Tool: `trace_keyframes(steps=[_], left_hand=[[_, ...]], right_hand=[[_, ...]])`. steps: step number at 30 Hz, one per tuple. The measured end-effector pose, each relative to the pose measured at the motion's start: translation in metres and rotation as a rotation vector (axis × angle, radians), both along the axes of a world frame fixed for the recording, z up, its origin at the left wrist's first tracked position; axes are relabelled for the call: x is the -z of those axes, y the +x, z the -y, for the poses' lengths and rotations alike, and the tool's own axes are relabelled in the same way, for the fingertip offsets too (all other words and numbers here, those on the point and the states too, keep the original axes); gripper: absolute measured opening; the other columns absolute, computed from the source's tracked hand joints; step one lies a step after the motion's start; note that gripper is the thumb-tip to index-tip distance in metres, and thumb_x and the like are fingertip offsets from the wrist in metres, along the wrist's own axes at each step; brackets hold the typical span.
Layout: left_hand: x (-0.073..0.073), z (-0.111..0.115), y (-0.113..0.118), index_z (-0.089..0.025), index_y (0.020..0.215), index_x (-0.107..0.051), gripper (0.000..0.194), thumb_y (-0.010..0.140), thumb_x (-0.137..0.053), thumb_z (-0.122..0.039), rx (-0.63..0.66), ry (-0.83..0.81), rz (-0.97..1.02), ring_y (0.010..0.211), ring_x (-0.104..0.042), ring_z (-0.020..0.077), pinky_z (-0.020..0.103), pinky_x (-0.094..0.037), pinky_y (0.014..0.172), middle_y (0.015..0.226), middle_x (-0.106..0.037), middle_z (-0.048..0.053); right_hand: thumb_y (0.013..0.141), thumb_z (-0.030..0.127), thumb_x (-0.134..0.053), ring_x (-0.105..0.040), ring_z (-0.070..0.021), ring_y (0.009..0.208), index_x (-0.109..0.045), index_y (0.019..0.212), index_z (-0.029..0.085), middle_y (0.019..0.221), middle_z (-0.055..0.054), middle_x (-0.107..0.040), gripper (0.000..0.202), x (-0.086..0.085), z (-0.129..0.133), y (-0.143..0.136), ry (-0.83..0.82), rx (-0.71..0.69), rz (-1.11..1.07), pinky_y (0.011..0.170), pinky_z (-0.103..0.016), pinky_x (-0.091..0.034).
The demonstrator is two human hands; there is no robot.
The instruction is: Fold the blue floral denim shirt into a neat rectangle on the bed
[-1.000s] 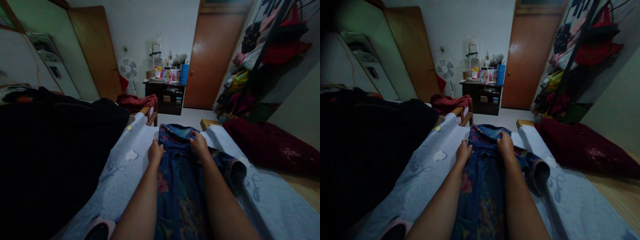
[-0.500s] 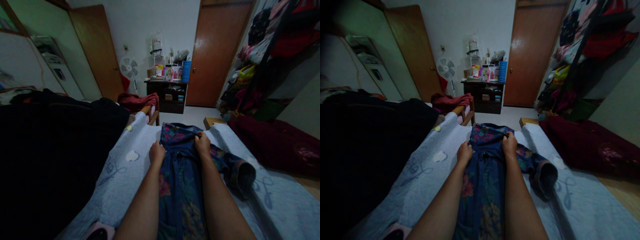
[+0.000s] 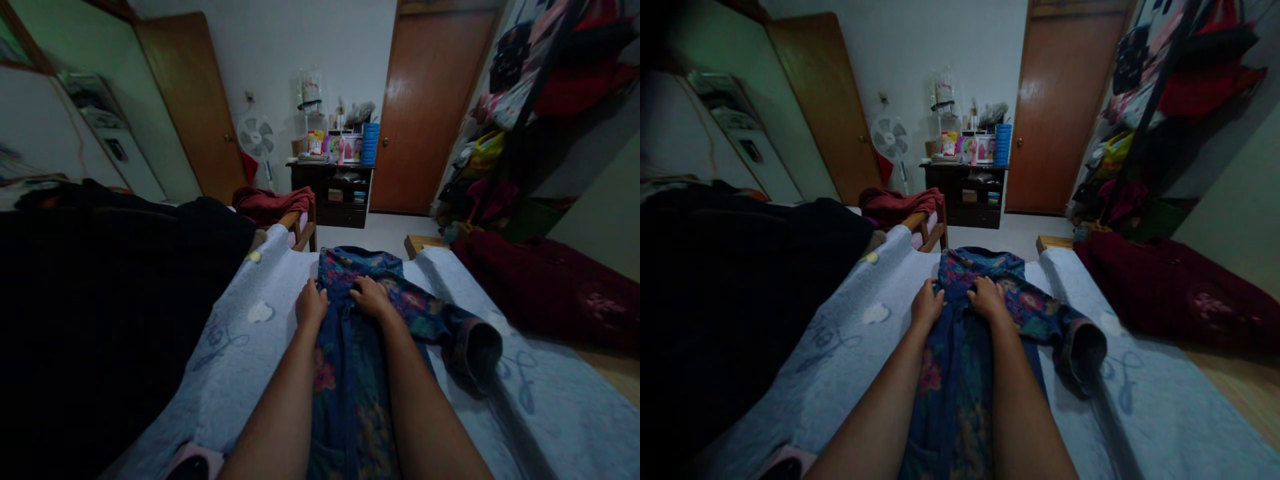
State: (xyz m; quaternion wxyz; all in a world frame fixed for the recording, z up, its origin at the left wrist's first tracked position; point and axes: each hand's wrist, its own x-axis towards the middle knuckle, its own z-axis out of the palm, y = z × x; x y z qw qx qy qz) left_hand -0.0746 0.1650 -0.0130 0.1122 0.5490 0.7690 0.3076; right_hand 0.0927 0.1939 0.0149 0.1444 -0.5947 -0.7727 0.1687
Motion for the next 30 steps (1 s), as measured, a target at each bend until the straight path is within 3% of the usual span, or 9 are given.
trace_keyframes(steps=[2, 5, 8, 12, 16, 21, 25, 30], left_hand=[[0.001, 0.0, 0.001, -0.02, 0.123, -0.052, 0.036, 0.088, -0.056, -0.024, 0.001, 0.001, 0.003, 0.11, -0.063, 0.0216, 0.029, -0.046, 0.089, 0.12, -0.067, 0.01], [0.001, -0.001, 0.0, -0.019, 0.123, -0.054, 0.033, 0.091, -0.052, -0.027, -0.017, -0.016, 0.015, 0.111, -0.063, 0.0229, 0.03, -0.046, 0.09, 0.12, -0.067, 0.011], [-0.002, -0.01, -0.002, -0.018, 0.117, -0.06, 0.03, 0.093, -0.048, -0.029, -0.047, -0.057, 0.06, 0.111, -0.063, 0.0261, 0.035, -0.046, 0.091, 0.117, -0.068, 0.014], [-0.01, -0.035, -0.008, -0.018, 0.102, -0.068, 0.023, 0.08, -0.064, -0.022, -0.054, -0.098, 0.31, 0.11, -0.064, 0.0277, 0.034, -0.047, 0.09, 0.11, -0.071, 0.013], [-0.013, -0.062, -0.01, -0.015, 0.096, -0.07, 0.024, 0.072, -0.068, -0.015, 0.02, -0.079, 0.473, 0.089, -0.071, 0.0229, 0.028, -0.052, 0.075, 0.093, -0.075, 0.009], [-0.011, -0.072, -0.014, -0.013, 0.094, -0.071, 0.023, 0.072, -0.07, -0.017, 0.124, -0.059, 0.682, 0.068, -0.07, 0.0182, 0.028, -0.054, 0.066, 0.078, -0.074, 0.005], [-0.012, -0.08, -0.021, -0.012, 0.086, -0.071, 0.02, 0.072, -0.073, -0.026, 0.187, -0.076, 0.796, 0.063, -0.07, 0.0203, 0.032, -0.056, 0.066, 0.068, -0.073, 0.005], [-0.01, -0.105, -0.023, -0.016, 0.088, -0.071, 0.04, 0.08, -0.064, -0.054, 0.154, -0.003, 0.839, 0.08, -0.072, 0.0252, 0.035, -0.057, 0.076, 0.077, -0.075, 0.008]], right_hand=[[0.092, 0.039, -0.046, -0.021, -0.028, 0.145, -0.048, 0.14, 0.023, 0.155, -0.006, -0.034, 0.051, 0.008, 0.002, -0.002, -0.057, 0.056, 0.094, 0.115, -0.053, -0.016], [0.091, 0.04, -0.043, -0.014, -0.0293, 0.147, -0.041, 0.145, 0.023, 0.16, -0.004, -0.021, 0.057, 0.012, 0.004, -0.004, -0.074, 0.094, 0.136, 0.115, -0.056, -0.011], [0.09, 0.038, -0.043, -0.014, -0.0288, 0.147, -0.041, 0.146, 0.024, 0.161, -0.003, -0.02, 0.058, 0.011, 0.005, -0.006, -0.075, 0.104, 0.125, 0.115, -0.055, -0.012], [0.089, 0.037, -0.044, -0.016, -0.0281, 0.146, -0.042, 0.145, 0.024, 0.16, -0.003, -0.021, 0.058, 0.01, 0.005, -0.006, -0.077, 0.117, 0.109, 0.116, -0.055, -0.012], [0.088, 0.038, -0.045, -0.016, -0.0281, 0.146, -0.041, 0.145, 0.024, 0.16, -0.003, -0.022, 0.059, 0.011, 0.004, -0.006, -0.085, 0.115, 0.095, 0.116, -0.055, -0.011], [0.088, 0.039, -0.044, -0.015, -0.0272, 0.146, -0.041, 0.145, 0.022, 0.16, -0.003, -0.022, 0.06, 0.012, 0.004, -0.006, -0.082, 0.125, 0.083, 0.116, -0.054, -0.01], [0.088, 0.038, -0.044, -0.016, -0.0273, 0.146, -0.042, 0.145, 0.022, 0.16, -0.003, -0.022, 0.059, 0.013, 0.005, -0.008, -0.073, 0.136, 0.08, 0.116, -0.054, -0.01], [0.086, 0.036, -0.049, -0.022, -0.0287, 0.144, -0.048, 0.141, 0.021, 0.157, -0.005, -0.029, 0.057, 0.016, 0.004, -0.008, -0.022, 0.139, 0.034, 0.116, -0.052, -0.013]])
